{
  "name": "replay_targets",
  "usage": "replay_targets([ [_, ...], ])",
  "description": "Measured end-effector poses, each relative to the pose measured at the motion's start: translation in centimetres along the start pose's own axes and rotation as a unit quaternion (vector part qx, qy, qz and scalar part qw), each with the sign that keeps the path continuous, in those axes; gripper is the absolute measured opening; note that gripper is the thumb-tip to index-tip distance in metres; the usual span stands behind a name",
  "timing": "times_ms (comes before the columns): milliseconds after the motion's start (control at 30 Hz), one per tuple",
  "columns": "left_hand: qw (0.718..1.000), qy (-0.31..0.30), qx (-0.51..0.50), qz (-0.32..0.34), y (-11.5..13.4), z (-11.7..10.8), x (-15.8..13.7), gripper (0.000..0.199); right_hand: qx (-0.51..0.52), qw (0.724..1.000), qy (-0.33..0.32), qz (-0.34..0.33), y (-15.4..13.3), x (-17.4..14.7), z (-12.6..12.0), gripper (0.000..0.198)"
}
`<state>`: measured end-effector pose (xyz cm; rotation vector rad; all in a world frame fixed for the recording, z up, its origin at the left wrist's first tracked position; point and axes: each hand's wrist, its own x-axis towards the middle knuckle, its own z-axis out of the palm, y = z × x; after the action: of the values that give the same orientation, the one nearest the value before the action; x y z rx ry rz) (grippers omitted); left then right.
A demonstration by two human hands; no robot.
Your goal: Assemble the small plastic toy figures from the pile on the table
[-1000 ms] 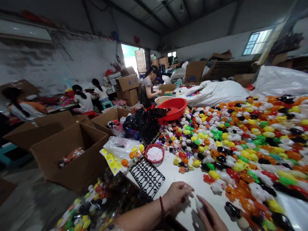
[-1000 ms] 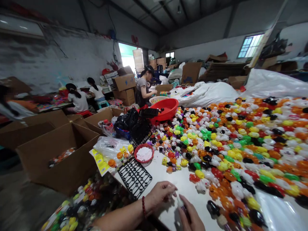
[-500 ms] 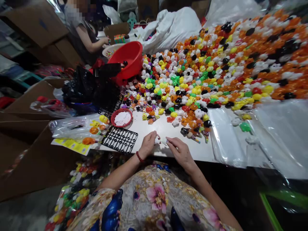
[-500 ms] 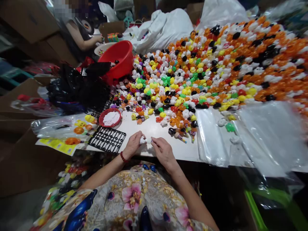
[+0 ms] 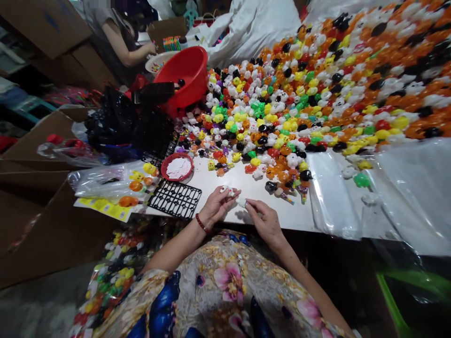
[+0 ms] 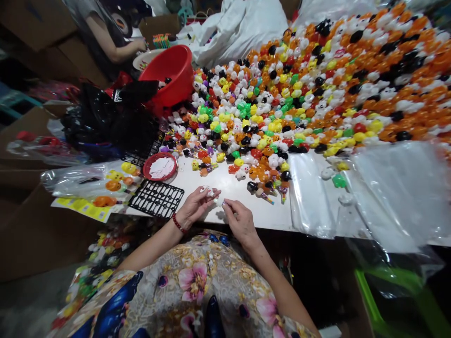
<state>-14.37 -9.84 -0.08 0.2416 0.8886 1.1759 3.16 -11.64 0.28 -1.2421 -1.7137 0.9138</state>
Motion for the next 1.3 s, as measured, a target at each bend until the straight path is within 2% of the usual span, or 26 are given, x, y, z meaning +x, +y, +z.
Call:
replay_targets([
  [400, 0.998, -0.058, 0.009, -0.009, -1.2, 0.5, -0.3, 0.024, -0.077, 0.996, 0.051, -0.014, 0.7, -0.3, 0.4, 0.028],
  [667, 0.997, -0.066, 0.034, 0.005, -1.7, 0.8, -0.5, 0.036, -0.074, 0.997, 0.024, -0.023, 0.4, -0.2, 0.2, 0.027],
  [833, 0.996, -0.069, 0.049, 0.01, -2.8, 1.1, -0.7, 0.038, -0.049, 0.999, 0.024, -0.002, 0.6, -0.3, 0.7, 0.026],
  [1000, 0.996, -0.075, 0.031, 0.023, -3.9, 1.5, -0.8, 0.041, -0.065, 0.997, 0.042, -0.006, 0.7, -0.4, 1.7, 0.028],
  [1067, 0.995, -0.067, 0.061, 0.037, -3.7, 1.6, -0.8, 0.044, -0.08, 0.996, 0.03, -0.015, 1.0, -0.1, 1.6, 0.029],
  [1167, 0.986, -0.064, 0.147, 0.05, -2.7, 1.6, -0.5, 0.044, -0.073, 0.997, -0.027, -0.018, 1.3, 0.6, 0.6, 0.027],
  [1300, 0.966, -0.046, 0.246, 0.061, -2.1, 1.1, 0.0, 0.041, -0.039, 0.998, -0.05, 0.021, 1.2, 0.9, -0.5, 0.025],
])
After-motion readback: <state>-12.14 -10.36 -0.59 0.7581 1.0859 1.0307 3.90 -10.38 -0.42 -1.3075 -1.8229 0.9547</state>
